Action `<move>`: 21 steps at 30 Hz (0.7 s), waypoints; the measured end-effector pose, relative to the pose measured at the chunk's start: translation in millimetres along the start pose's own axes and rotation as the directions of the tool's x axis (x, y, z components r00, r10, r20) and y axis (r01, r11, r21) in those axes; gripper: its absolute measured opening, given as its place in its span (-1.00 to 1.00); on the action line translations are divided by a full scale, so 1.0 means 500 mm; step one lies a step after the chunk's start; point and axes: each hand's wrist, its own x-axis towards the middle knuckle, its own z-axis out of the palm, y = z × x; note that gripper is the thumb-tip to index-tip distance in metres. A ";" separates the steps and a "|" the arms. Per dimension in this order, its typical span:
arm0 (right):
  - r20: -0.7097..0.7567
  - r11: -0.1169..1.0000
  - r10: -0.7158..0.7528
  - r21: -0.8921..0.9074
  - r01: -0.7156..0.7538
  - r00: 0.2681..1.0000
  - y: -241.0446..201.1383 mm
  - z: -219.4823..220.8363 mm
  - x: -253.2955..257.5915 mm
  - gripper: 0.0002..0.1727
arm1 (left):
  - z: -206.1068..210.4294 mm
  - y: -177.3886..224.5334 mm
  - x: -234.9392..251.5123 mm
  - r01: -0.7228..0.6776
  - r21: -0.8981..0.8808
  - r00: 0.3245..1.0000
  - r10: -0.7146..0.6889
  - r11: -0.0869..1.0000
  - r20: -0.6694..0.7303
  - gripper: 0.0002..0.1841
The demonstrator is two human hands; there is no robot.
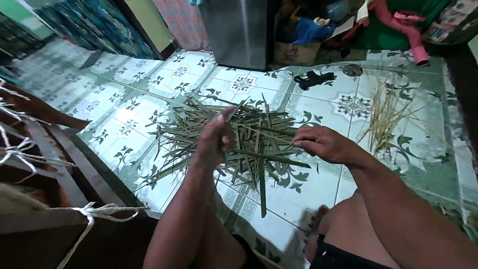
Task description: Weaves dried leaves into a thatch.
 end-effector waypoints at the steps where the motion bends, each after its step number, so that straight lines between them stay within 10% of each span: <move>1: 0.013 1.000 0.001 0.012 -0.001 1.000 -0.003 0.004 0.001 -0.72 | 0.020 -0.013 -0.002 0.052 0.040 0.999 -0.052 0.998 0.016 -0.53; 4: 0.040 0.998 0.004 0.059 -0.007 0.999 -0.011 0.005 0.002 -0.72 | 0.057 -0.025 -0.001 0.144 0.140 0.986 -0.154 0.980 0.063 -0.56; 10: 0.049 0.999 -0.018 0.039 0.016 0.999 0.003 -0.013 -0.008 -0.72 | -0.027 0.045 -0.016 -0.113 -0.100 0.993 0.115 0.988 0.005 -0.56; 16: 0.069 0.998 -0.034 0.053 0.030 0.997 0.002 -0.003 0.003 -0.72 | 0.026 0.000 -0.015 0.097 0.094 0.991 -0.105 0.991 0.085 -0.53; 21: 0.072 0.999 -0.011 0.044 0.008 0.997 0.008 -0.022 -0.009 -0.73 | -0.031 0.040 -0.021 -0.081 -0.034 0.996 0.083 0.996 0.039 -0.52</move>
